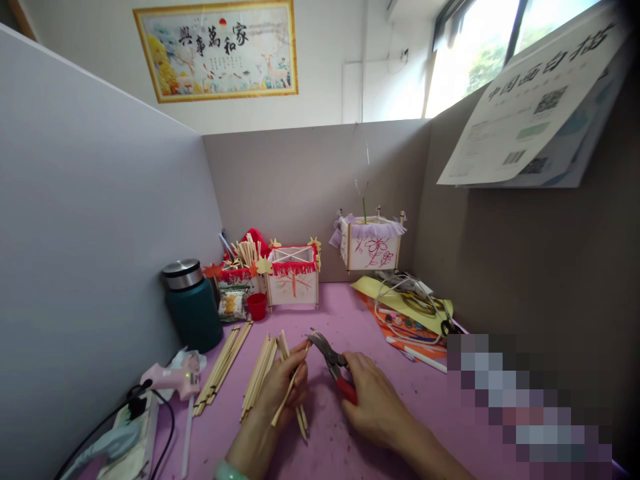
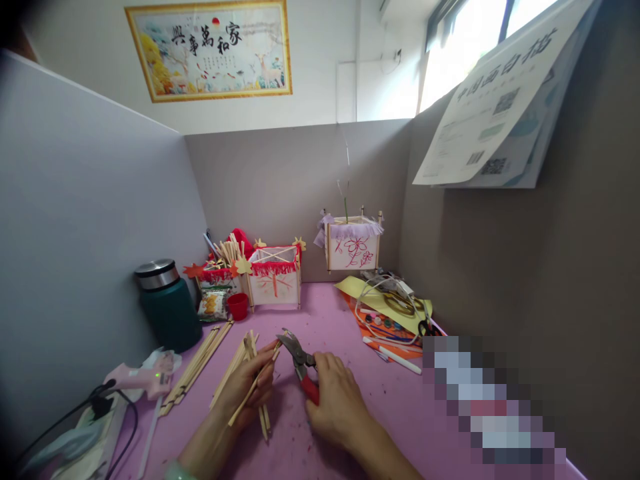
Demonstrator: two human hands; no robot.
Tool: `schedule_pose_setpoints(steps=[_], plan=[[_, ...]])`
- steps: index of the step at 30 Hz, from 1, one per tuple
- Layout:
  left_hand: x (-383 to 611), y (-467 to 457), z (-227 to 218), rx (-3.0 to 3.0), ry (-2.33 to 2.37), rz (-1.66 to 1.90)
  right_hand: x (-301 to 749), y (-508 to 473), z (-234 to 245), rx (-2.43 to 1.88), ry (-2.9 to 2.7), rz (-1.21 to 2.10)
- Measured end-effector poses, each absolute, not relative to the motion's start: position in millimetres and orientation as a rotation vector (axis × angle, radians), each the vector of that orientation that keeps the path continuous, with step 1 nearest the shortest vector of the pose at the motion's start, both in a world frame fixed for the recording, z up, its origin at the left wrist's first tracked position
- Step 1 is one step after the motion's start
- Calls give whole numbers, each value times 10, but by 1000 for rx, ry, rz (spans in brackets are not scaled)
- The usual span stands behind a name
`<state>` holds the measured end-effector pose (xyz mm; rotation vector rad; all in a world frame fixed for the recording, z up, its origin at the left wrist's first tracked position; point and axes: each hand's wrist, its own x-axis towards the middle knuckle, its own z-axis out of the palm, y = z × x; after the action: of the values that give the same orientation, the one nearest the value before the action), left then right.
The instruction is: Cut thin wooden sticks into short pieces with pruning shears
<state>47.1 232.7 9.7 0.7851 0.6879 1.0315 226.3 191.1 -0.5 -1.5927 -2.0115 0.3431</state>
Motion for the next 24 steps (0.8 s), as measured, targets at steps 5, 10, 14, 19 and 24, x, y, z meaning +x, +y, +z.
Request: schedule_pose_setpoints(steps=[5,10,14,19,24], plan=[[442,2338,60,819,670,1042,2272,1919,20,-1563,-2014,352],[406,2356,28,826,685,1055,2255,1961,16,-1588,-2046,350],[411,2372,18,777,710,1046,2247,2006,1,-1663,-2068,322],[426,2399,-35,776,761,1060,2242,2042,-38,-1708,-2079,277],[433,2417,-30,816,765,1050,2244,2064,-66,-1787,-2051,305]])
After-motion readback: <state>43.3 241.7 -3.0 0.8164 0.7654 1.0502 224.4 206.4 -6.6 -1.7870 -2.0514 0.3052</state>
